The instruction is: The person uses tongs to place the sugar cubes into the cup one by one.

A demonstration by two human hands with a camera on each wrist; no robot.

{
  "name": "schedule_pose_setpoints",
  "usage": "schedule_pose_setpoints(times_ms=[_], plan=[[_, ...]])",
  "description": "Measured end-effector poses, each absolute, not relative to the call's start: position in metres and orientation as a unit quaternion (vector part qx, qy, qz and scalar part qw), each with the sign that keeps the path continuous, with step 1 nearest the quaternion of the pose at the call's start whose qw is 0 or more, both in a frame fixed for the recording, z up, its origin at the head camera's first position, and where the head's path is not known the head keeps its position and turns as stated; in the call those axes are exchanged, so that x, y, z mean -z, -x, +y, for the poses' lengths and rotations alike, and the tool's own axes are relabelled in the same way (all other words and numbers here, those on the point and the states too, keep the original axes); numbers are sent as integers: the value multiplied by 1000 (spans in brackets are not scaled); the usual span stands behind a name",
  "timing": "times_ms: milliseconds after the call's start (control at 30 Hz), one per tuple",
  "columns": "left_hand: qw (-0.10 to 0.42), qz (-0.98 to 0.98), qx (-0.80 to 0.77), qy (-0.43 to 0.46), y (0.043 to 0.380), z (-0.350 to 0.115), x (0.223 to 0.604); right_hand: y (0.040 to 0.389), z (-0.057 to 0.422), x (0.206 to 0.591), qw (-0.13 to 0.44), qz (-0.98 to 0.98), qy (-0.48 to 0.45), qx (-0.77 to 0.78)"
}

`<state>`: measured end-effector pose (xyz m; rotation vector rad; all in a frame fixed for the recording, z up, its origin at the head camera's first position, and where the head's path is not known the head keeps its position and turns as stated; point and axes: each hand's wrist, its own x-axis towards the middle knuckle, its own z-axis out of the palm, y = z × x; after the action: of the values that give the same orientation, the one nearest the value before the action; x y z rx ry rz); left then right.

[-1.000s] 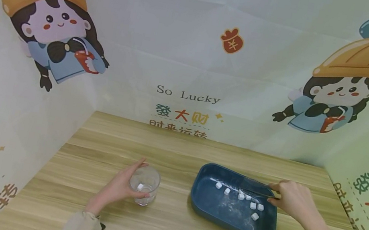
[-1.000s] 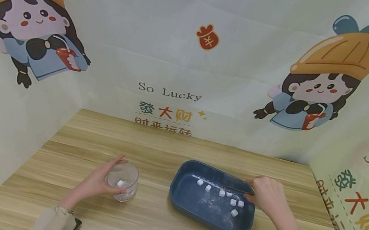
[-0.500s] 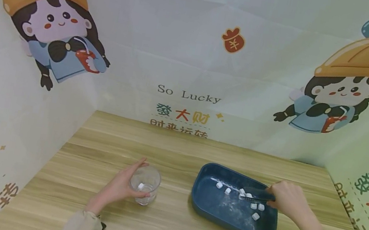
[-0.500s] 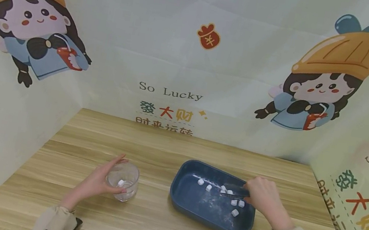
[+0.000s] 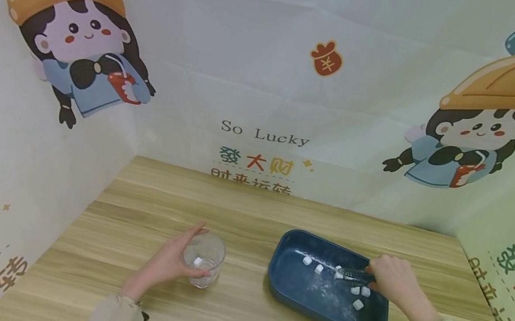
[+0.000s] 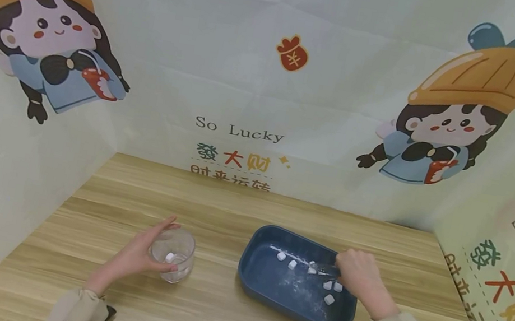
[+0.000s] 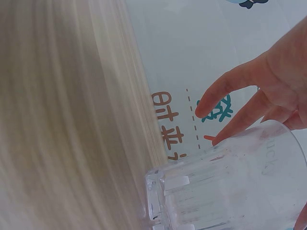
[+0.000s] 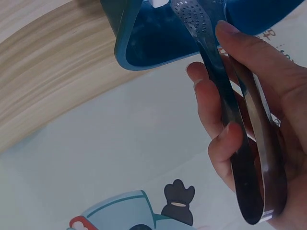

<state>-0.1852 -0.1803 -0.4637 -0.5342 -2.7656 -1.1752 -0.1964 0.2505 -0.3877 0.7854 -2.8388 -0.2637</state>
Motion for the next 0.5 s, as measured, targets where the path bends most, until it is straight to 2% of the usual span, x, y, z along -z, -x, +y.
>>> schedule_pose_setpoints(times_ms=[500], plan=[[44, -905, 384, 176, 185, -180, 463, 197, 248, 393, 123, -951, -265, 102]])
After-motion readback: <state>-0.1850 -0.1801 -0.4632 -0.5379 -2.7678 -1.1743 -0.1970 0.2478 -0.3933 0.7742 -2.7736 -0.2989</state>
